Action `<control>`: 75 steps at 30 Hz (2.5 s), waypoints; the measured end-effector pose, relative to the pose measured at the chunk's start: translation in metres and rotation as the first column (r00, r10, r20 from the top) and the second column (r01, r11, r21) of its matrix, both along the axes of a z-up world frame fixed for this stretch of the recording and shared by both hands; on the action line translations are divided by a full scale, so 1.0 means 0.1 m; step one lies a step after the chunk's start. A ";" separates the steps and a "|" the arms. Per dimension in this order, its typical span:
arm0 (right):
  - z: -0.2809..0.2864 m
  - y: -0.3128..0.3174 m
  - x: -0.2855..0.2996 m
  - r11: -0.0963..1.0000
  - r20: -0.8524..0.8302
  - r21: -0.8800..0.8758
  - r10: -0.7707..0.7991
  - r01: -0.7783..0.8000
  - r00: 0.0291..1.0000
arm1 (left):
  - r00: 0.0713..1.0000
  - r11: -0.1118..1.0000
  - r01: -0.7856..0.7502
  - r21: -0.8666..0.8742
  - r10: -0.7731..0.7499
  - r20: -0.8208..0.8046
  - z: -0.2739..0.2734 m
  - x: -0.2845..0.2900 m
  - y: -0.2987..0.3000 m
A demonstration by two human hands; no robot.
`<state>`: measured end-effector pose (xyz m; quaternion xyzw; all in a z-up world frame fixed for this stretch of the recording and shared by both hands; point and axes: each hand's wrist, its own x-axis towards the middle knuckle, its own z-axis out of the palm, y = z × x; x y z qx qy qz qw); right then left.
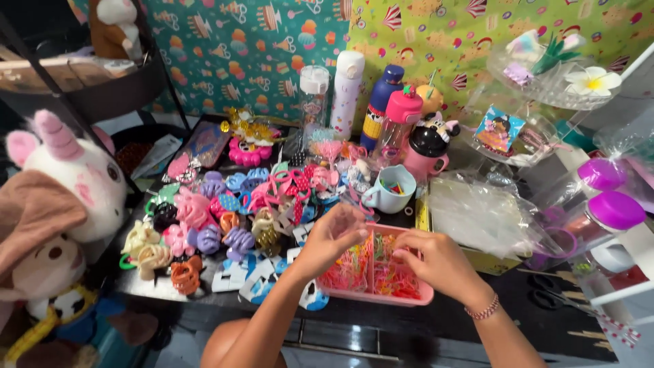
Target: The person sits on the floor and sorts colorful rubber bands from a pink divided container. They pick up small bundles of bands, separate them, and place them back into the container's compartments. The workspace is cluttered with hair accessories, bottles, and stuffed toys.
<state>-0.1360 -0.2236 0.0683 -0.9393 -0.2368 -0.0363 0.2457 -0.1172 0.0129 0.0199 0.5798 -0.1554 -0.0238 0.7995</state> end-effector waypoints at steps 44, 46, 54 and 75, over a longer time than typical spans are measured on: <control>0.33 0.04 -0.01 0.956 0.378 0.291 -0.089 -0.027 0.922 | 0.982 0.971 0.125 0.205 -0.151 0.117 -0.10 0.30 -0.16; 0.19 -0.02 -0.08 0.977 0.271 0.213 -0.062 0.003 0.961 | 0.969 0.960 0.172 0.219 -0.205 0.140 0.11 0.10 -0.12; -0.31 -0.03 0.02 0.944 0.115 -0.221 0.276 -0.246 0.954 | 0.979 0.925 0.198 0.323 -0.206 -0.011 0.17 0.02 -0.06; -0.07 -0.06 0.13 0.949 0.089 0.007 0.313 -0.315 0.946 | 0.973 0.911 0.213 0.353 -0.232 0.013 0.31 0.09 0.06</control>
